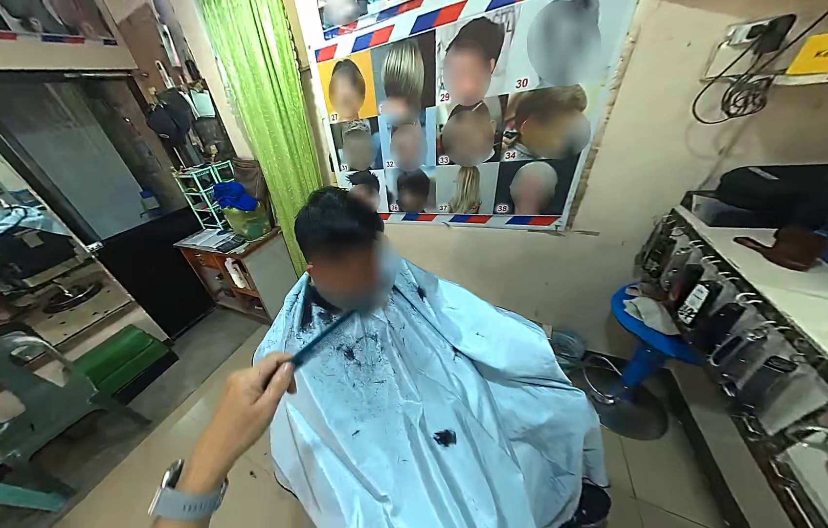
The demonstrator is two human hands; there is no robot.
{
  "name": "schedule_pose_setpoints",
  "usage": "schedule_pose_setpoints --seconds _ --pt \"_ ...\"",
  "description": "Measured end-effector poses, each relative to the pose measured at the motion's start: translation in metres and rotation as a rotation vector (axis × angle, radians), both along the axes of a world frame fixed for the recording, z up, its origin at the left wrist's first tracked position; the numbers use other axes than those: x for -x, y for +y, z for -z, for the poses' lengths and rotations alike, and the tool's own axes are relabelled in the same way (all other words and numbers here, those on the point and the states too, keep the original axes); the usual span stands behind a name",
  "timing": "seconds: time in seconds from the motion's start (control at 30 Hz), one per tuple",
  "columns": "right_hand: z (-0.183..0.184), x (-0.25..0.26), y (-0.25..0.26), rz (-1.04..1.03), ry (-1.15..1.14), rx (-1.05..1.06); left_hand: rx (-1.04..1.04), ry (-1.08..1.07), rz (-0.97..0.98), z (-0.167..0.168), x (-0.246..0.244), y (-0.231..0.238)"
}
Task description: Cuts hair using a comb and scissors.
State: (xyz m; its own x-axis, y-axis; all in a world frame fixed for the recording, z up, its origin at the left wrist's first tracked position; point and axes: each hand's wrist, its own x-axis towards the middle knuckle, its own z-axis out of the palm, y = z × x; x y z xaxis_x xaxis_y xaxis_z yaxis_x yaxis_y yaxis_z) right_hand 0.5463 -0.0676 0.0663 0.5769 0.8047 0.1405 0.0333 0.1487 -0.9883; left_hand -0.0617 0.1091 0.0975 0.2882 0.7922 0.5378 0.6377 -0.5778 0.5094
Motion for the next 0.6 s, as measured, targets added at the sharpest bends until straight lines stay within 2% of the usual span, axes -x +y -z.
schedule_pose_setpoints --seconds 0.1,0.27,0.37,0.5,0.6 --pt "0.057 -0.022 0.027 -0.091 0.084 0.000 -0.101 0.159 -0.096 -0.052 -0.019 0.035" --pt "0.108 -0.034 0.093 -0.210 0.385 0.006 -0.270 0.344 -0.182 -0.134 -0.064 0.116" --pt "0.122 -0.041 0.129 -0.368 0.299 0.013 -0.206 0.452 -0.269 -0.174 -0.096 0.168" --pt "0.119 -0.037 0.181 -0.546 0.172 0.074 -0.045 0.591 -0.352 -0.202 -0.118 0.200" --pt "0.119 -0.031 0.215 -0.585 0.180 0.033 -0.021 0.631 -0.259 -0.199 -0.106 0.181"
